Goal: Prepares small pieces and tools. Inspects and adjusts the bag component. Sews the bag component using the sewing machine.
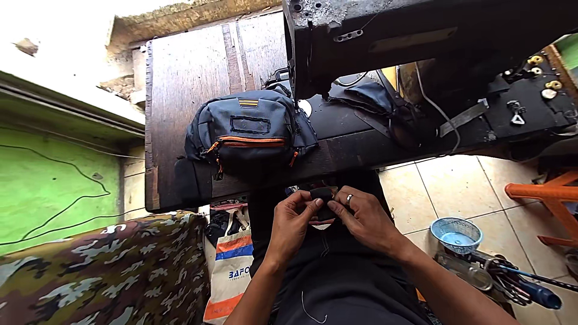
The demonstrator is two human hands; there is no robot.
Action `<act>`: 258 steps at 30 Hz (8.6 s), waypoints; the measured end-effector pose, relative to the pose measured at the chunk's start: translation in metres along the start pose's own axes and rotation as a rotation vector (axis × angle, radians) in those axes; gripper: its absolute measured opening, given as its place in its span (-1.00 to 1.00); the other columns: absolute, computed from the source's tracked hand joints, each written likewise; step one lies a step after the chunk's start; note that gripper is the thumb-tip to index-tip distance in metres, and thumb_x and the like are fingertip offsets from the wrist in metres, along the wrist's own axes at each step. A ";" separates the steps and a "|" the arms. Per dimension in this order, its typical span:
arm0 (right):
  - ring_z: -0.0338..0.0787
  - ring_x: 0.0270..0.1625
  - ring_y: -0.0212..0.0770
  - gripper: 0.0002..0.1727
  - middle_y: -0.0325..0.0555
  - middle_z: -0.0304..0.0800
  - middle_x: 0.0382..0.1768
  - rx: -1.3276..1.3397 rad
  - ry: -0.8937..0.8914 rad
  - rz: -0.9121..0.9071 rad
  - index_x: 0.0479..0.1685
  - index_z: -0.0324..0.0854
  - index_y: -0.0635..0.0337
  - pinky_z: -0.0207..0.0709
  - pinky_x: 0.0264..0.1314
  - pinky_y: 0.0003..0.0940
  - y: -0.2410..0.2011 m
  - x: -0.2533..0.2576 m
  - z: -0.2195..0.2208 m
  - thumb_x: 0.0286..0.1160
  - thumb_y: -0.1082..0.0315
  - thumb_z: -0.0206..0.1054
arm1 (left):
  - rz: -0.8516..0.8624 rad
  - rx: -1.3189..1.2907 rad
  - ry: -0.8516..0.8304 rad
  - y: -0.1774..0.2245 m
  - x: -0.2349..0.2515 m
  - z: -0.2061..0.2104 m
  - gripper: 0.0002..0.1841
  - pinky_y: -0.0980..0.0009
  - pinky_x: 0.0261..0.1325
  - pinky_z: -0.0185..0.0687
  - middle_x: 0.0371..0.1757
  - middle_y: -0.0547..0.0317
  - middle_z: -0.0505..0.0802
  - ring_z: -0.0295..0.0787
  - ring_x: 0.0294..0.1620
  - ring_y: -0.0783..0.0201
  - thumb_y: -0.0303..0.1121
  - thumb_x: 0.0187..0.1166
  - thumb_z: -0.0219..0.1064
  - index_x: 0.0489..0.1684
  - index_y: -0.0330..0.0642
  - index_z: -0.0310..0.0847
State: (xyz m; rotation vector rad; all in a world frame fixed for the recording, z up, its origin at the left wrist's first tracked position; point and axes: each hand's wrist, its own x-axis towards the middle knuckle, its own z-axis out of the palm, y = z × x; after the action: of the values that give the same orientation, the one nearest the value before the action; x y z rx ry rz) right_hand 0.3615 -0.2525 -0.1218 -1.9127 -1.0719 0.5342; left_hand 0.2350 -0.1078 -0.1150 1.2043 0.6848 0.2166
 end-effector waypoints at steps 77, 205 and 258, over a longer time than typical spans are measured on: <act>0.92 -0.31 -0.18 -0.62 0.00 0.87 -0.25 0.899 0.138 0.712 0.04 0.63 0.34 0.89 -0.22 -0.33 -0.011 0.013 0.019 0.26 0.52 0.63 | 0.124 0.035 0.153 -0.012 0.008 -0.005 -0.86 0.28 -0.15 0.93 -0.28 -0.01 0.91 0.93 -0.31 0.19 -0.58 0.53 0.43 -0.05 -0.43 0.70; 0.63 -0.65 -0.24 0.08 -0.15 0.61 -0.65 -0.289 0.083 -0.098 -0.13 0.66 0.28 0.50 -0.67 -0.27 0.034 -0.076 0.002 0.39 -0.68 -0.25 | 0.066 -0.004 -0.204 0.040 0.018 -0.002 -0.87 0.37 -0.03 0.82 -0.28 0.13 0.89 0.85 -0.27 0.34 -0.56 0.59 0.35 -0.03 -0.38 0.75; 0.52 -0.59 -0.66 -0.70 -0.42 0.60 -0.60 0.274 0.384 0.159 -0.29 0.71 0.11 0.42 -0.51 -0.72 0.001 0.039 0.011 0.76 0.15 0.22 | 0.275 0.430 0.014 0.023 0.031 0.026 -0.90 0.49 -0.27 0.85 -0.38 0.24 0.91 0.86 -0.42 0.44 -0.43 0.64 0.38 -0.15 -0.28 0.75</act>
State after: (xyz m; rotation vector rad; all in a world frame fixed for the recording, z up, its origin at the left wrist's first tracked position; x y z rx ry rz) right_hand 0.3751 -0.2151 -0.1273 -1.7709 -0.5728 0.3582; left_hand 0.2795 -0.1040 -0.1006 1.7136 0.5917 0.3174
